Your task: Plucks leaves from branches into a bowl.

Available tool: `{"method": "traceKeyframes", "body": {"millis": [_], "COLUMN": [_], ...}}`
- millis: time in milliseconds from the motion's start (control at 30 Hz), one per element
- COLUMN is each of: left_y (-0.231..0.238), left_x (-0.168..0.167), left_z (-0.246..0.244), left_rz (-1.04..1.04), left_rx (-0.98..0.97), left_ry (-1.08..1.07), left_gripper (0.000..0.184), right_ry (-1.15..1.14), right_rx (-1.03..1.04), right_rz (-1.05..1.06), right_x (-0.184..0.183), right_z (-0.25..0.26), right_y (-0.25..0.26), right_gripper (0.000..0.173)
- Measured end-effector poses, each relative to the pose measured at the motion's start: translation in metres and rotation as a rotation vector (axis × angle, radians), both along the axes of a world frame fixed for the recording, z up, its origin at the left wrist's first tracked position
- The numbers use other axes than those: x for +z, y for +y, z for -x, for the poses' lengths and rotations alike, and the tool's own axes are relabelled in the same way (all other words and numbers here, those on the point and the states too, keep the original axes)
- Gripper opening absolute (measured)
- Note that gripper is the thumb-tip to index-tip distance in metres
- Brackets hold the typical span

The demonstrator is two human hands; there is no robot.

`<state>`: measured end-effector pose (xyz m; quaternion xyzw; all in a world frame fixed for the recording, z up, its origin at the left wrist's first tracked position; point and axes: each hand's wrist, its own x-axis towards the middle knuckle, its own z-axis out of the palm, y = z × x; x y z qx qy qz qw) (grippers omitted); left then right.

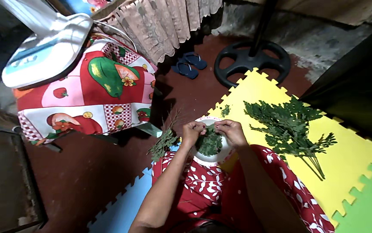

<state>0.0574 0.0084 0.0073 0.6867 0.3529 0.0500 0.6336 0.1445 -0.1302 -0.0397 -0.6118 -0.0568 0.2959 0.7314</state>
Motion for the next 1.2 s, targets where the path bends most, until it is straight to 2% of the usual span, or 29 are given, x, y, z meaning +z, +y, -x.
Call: {"method": "traceKeyframes", "body": {"millis": [67,133,167,233,300,367,433,567,733,933,1100,1200], "left_y": [0.009,0.013,0.012,0.009,0.001,-0.006,-0.012,-0.015,-0.015,-0.004,0.008,0.005], "left_x": [-0.009,-0.017,-0.018,-0.015,-0.010,-0.011,-0.013,-0.014,-0.011,-0.015,-0.019,-0.013], "left_z": [0.006,0.010,0.010,0.009,0.005,0.001,-0.003,-0.004,-0.002,0.008,0.013,0.010], "left_rz": [-0.046,-0.154,-0.222,-0.293,-0.299,-0.291,-0.311,-0.349,-0.225,-0.126,-0.258,-0.332], "left_rx": [-0.043,-0.209,-0.315,-0.459,-0.463,-0.414,-0.360,-0.269,-0.148,-0.016,-0.314,-0.444], "left_ry": [0.042,0.146,0.219,0.312,0.285,0.190,0.100,0.021,-0.024,-0.040,0.212,0.239], "left_gripper": [0.009,0.013,0.018,0.042,0.062,0.068,0.061,0.025,0.015,0.011,0.021,0.045], "right_ry": [0.030,0.052,0.064,0.086,0.098,0.108,0.129,0.147,0.134,0.135,0.125,0.090], "right_rx": [-0.056,-0.061,-0.048,-0.015,-0.002,-0.001,-0.001,0.003,0.030,-0.054,-0.029,-0.006], "right_rz": [-0.005,-0.007,-0.001,0.013,0.012,0.017,0.022,-0.014,-0.021,-0.037,-0.037,-0.018], "right_x": [-0.002,-0.002,-0.001,-0.001,-0.003,-0.005,-0.004,-0.004,-0.002,-0.006,-0.005,-0.007], "right_z": [-0.008,-0.009,-0.007,-0.004,-0.003,-0.001,-0.001,0.001,0.001,-0.007,-0.006,-0.004], "right_y": [-0.006,-0.005,-0.003,0.001,0.003,0.004,0.006,0.007,0.004,-0.001,0.001,0.003], "right_gripper": [0.009,0.008,0.008,0.007,0.008,0.010,0.010,0.008,0.007,0.010,0.009,0.008]}}
